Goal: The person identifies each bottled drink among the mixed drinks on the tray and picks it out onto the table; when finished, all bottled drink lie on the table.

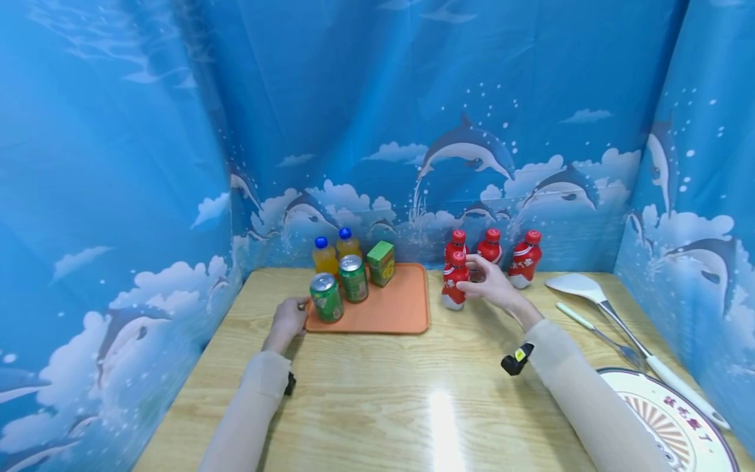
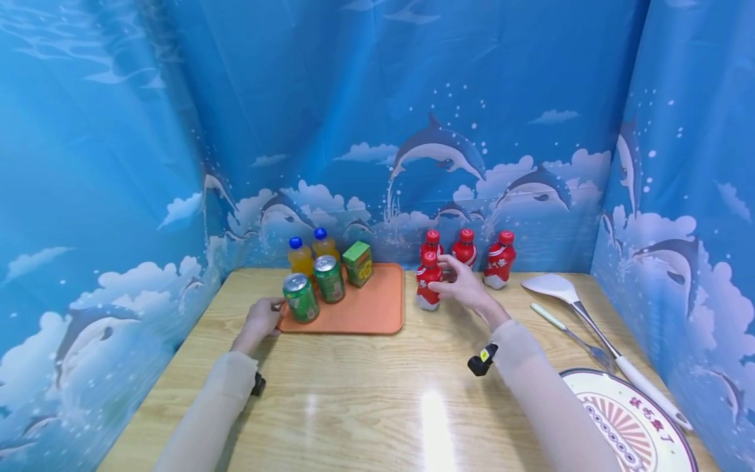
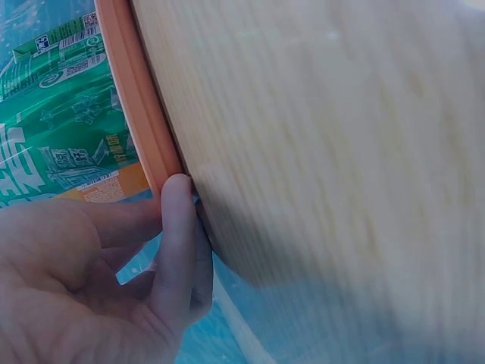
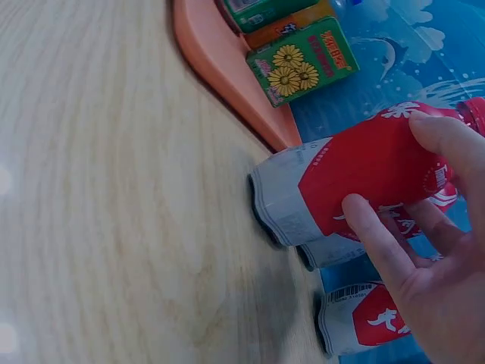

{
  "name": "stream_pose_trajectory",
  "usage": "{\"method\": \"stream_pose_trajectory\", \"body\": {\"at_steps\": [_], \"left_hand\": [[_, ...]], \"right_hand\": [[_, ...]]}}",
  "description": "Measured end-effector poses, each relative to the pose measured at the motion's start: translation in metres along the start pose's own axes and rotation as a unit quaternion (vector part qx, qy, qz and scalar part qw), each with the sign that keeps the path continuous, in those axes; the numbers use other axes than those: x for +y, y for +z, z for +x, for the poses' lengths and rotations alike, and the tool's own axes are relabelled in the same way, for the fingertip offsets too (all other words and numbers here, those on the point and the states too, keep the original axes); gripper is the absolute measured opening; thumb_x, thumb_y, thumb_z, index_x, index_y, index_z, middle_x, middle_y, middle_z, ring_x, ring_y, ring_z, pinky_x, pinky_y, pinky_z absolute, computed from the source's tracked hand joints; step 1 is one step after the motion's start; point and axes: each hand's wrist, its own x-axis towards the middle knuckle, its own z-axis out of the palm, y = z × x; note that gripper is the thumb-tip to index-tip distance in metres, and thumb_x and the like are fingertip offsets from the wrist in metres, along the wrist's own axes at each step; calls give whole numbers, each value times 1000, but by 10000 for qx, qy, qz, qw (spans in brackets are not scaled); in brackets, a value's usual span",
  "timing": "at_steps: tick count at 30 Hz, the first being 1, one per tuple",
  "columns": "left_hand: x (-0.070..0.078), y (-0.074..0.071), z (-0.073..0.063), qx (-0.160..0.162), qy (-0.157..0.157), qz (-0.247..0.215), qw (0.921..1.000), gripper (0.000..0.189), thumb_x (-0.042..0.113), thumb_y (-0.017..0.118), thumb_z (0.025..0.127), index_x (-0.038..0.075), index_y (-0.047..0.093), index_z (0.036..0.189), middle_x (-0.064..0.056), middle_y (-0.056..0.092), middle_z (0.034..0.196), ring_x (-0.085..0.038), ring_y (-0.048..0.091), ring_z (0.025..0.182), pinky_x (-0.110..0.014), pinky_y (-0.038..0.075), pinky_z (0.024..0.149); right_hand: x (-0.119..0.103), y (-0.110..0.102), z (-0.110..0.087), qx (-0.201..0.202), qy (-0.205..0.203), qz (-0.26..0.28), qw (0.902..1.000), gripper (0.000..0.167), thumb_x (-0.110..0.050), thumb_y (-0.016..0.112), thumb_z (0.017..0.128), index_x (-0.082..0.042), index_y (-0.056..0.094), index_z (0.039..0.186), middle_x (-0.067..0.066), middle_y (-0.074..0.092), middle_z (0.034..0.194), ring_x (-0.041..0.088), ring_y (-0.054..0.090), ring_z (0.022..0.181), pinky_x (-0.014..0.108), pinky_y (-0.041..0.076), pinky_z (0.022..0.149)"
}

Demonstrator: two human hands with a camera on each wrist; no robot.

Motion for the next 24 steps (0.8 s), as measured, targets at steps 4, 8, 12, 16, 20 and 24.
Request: {"method": "stream_pose_trajectory", "body": {"at_steps": [4,8,12,16,20,24], "left_hand": [[0,0,0,39,5,-4,10000,51,2,47,105,7,50,156,-29,60,145,-14,67,68,-25,59,57],[-3,1,3,82,70,27,9999,50,2,48,105,7,51,156,-29,60,145,-13,66,65,-26,59,56],[-5,3,5,66,93,26,9999,50,3,49,106,8,52,155,-28,64,141,-12,64,61,-26,58,54],[-6,4,7,35,64,1,10000,50,3,49,105,8,52,155,-27,66,136,-13,64,62,-26,58,55],[-4,3,6,5,-28,-43,10000,50,3,49,105,8,53,154,-26,66,138,-14,64,63,-26,59,56],[-4,3,4,16,27,13,10000,49,4,48,106,7,52,155,-27,65,138,-13,64,61,-26,58,54]], "right_hand": [[3,0,-2,152,-280,-605,9977,73,-23,73,100,-4,36,161,28,46,158,46,50,142,59,46,119],[4,1,-6,199,-421,-1032,9936,76,-29,73,101,-4,34,162,28,47,159,48,50,142,62,42,121],[4,2,-9,161,-461,-1461,9881,81,-37,70,102,-6,29,165,27,46,159,47,53,140,62,47,117],[2,4,-13,218,-597,-1660,9841,84,-38,70,102,-5,27,166,28,40,163,49,47,145,67,42,119],[-6,11,-17,834,-984,-2072,9698,84,-39,71,101,-8,27,166,25,33,167,47,35,152,72,34,121],[-29,26,-19,1813,-1687,-2537,9350,80,-33,75,99,-9,34,163,22,38,164,43,37,149,72,36,120]]}}
